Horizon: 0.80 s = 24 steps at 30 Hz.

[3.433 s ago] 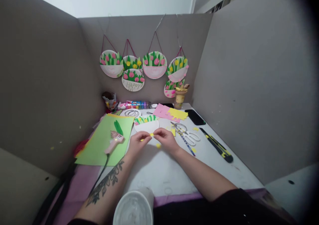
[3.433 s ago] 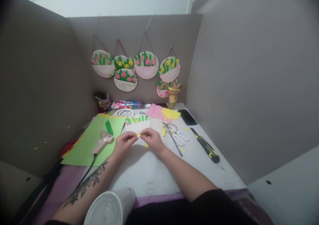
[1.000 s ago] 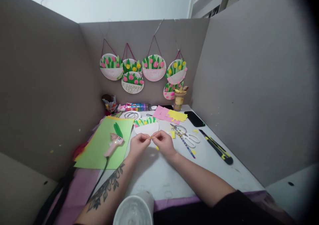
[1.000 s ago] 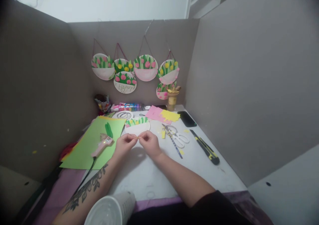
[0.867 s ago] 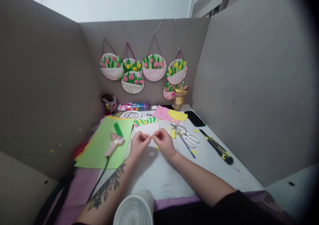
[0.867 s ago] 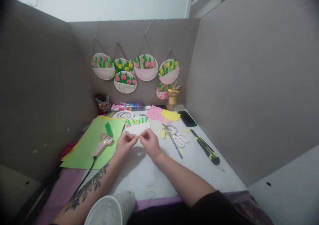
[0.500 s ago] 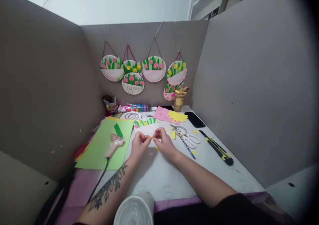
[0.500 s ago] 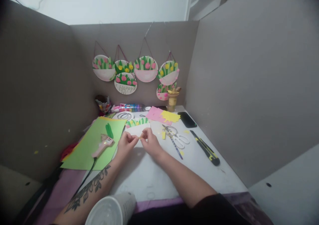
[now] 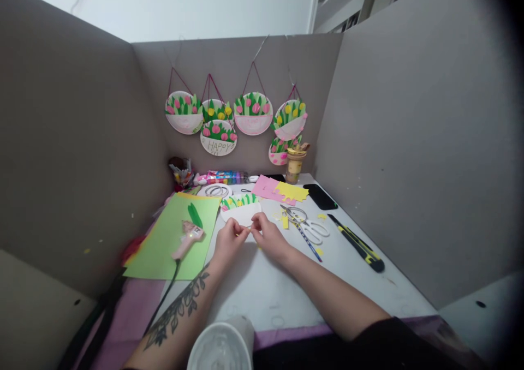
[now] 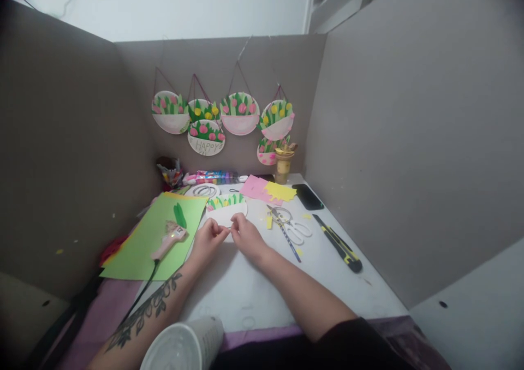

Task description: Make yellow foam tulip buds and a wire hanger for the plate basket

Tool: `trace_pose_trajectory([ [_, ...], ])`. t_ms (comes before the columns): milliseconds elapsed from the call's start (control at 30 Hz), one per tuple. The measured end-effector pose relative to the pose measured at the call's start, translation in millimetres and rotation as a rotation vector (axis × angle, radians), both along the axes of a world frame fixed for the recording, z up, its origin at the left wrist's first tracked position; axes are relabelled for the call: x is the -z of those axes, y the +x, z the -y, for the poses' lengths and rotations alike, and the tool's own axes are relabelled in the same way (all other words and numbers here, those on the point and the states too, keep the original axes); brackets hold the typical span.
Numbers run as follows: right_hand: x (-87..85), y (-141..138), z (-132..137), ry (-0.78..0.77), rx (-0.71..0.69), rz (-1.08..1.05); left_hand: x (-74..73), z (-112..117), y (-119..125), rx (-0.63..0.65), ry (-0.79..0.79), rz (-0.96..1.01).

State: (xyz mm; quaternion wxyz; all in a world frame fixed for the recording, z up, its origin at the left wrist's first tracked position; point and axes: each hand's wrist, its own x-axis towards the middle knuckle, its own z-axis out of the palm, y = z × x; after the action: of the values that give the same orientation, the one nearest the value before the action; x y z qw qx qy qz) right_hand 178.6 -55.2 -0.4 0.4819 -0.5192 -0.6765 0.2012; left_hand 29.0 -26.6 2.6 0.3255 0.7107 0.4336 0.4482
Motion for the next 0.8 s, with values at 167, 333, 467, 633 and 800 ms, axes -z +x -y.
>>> trace_pose_trajectory([
  [167,7.5,-1.9,-5.2,-0.009,0.001,0.086,-0.2,-1.2,1.1,-0.032,-0.018,0.031],
  [333,5.3,12.7,-12.4,0.003,0.087,-0.016,-6.1,-6.3,-1.8,-0.094,-0.178,0.229],
  [467,6.4,11.2,-13.6,-0.098,0.047,-0.155,-9.8,-6.7,0.2,-0.072,-0.306,0.304],
  [633,4.9,-1.2,-9.7,-0.159,0.017,-0.161,-11.3,-1.3,6.4,0.017,-0.335,0.333],
  [800,-3.7,4.4,-8.6,-0.176,0.01,-0.237,-14.9,-0.5,4.7,0.026,-0.318,0.298],
])
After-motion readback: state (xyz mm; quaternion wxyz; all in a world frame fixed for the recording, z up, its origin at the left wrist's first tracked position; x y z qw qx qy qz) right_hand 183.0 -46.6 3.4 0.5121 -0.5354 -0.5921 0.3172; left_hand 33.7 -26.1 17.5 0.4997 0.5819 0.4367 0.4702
